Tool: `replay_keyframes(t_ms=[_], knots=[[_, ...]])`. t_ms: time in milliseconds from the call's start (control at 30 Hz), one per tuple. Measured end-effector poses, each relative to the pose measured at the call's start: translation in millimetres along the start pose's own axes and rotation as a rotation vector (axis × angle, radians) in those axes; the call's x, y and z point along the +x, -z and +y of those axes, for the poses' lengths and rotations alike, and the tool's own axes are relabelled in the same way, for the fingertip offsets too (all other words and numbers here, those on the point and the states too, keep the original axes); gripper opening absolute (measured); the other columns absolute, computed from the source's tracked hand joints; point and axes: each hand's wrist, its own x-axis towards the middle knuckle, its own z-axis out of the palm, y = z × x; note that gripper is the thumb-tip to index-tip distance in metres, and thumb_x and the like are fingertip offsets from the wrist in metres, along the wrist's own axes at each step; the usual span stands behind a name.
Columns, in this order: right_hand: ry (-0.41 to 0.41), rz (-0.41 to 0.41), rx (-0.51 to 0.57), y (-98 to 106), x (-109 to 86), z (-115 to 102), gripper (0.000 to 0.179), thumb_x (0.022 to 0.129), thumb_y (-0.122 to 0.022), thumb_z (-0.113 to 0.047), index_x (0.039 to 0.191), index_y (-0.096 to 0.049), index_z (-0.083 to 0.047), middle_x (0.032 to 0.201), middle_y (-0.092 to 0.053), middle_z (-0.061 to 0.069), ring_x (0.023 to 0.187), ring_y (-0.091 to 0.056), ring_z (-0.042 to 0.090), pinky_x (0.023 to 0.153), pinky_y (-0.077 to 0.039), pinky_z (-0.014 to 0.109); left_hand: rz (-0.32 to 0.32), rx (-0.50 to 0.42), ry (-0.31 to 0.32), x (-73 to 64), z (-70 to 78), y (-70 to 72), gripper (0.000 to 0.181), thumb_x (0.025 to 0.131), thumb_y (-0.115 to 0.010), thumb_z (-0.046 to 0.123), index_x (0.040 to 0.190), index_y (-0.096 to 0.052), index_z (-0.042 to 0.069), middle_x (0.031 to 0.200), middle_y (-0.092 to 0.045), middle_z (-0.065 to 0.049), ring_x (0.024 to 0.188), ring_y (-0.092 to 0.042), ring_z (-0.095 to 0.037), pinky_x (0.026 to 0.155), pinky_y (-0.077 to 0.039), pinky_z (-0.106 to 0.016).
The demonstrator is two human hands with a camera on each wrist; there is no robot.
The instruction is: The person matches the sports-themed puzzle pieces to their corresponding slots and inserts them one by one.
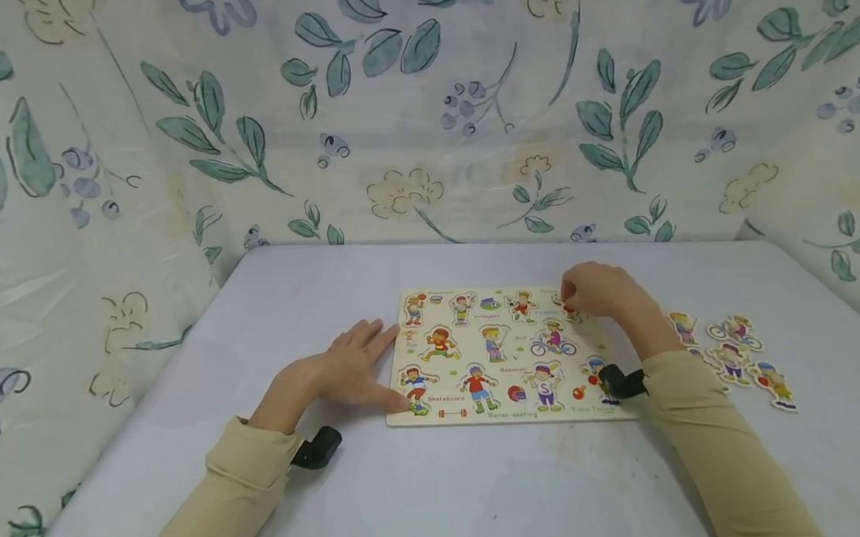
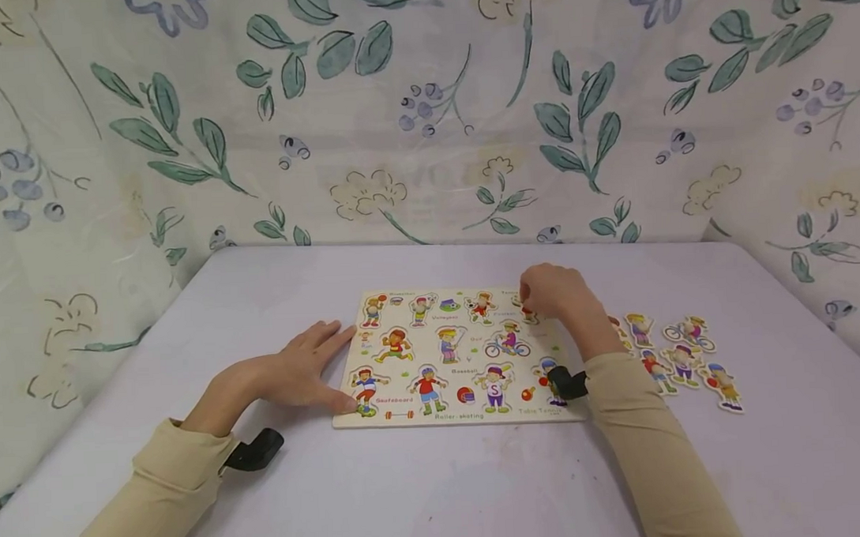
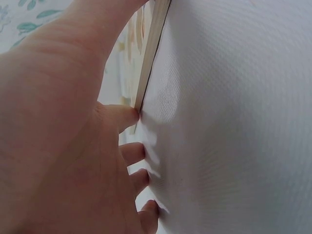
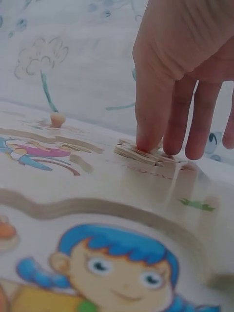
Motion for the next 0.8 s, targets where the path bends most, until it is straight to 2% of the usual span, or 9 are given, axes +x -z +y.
replay_keyframes(t_ms=[333,600,800], knots=[[-0.017,-0.001,-0.044,0.4,-3.8,-1.4,0.014,0.092,-0.064,-0.014,0.102,-0.071,-0.007,0.095,-0.068,0.007,0.079,-0.057,0.023,0.074,-0.050,0.040,-0.020,0.021,0.010,1.6,1.9,3.4,0.114,0.076,-0.072,0.065,0.159,-0.016,0.010,0.164,-0.009,-0.019,0.150,-0.005,-0.043,0.120,-0.012,-0.061],[-0.056,-0.016,0.009,-1.8,-3.9,-2.3,0.016,0.093,-0.063,-0.014,0.104,-0.070,-0.005,0.100,-0.068,0.010,0.085,-0.057,0.025,0.078,-0.050,0.042,-0.022,0.033,0.015,2.7,2.3,4.0,0.114,0.077,-0.071,0.065,0.159,-0.015,0.010,0.164,-0.009,-0.020,0.150,-0.005,-0.043,0.120,-0.013,-0.061],[-0.040,0.014,-0.054,-2.7,-1.3,-9.3,0.012,0.091,-0.063,-0.008,0.099,-0.070,-0.003,0.095,-0.068,0.011,0.083,-0.058,0.027,0.083,-0.052,0.046,-0.015,0.028,0.014,0.9,1.6,2.8,0.113,0.077,-0.072,0.065,0.159,-0.017,0.009,0.164,-0.010,-0.021,0.150,-0.006,-0.044,0.119,-0.013,-0.062]])
